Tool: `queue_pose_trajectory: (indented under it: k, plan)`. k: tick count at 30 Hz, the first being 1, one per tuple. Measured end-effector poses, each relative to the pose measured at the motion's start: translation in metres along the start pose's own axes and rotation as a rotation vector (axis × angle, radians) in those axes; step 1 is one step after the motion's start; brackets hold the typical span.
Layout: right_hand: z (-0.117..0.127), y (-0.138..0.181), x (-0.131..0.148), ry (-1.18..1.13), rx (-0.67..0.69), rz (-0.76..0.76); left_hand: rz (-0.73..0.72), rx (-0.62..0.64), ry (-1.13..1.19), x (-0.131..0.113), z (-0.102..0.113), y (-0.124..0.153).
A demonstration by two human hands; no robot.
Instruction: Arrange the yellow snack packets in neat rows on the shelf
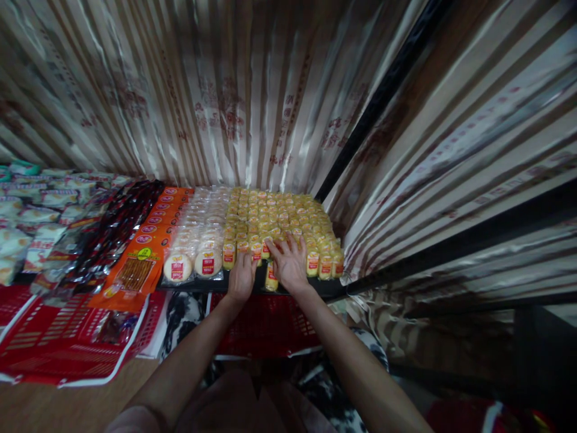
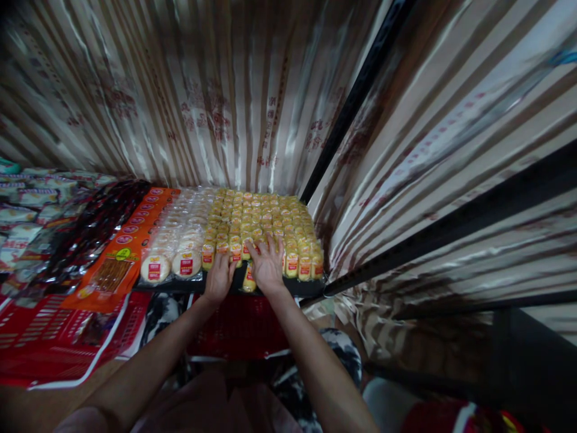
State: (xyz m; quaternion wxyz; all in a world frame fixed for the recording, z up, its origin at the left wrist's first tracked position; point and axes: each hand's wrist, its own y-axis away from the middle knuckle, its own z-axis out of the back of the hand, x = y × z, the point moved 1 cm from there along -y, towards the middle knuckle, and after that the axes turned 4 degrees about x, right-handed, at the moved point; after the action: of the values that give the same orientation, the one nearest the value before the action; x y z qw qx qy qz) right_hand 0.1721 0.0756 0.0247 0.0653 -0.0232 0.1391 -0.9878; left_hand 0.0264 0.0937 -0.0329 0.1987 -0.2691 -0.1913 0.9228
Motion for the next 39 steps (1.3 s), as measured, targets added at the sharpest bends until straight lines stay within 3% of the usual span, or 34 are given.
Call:
queue_pose_trajectory:
  k: [15,29,35,39]
  plan:
    - [0.001,-0.001,0.003,0.022,-0.001,-0.007,-0.082,-0.006,0.077,0.003,-0.004,0.003]
    - [0.004,-0.007,0.002,-0.012,0.005,-0.024,-0.186,0.063,0.024,0.005,-0.009,-0.004]
    - [0.009,-0.006,-0.001,-0.138,-0.096,-0.038,-0.21,0.096,0.005,0.007,-0.012,-0.004]
    - [0.013,0.018,0.002,-0.219,-0.166,-0.093,-0.217,0.071,0.016,0.007,-0.011,-0.003]
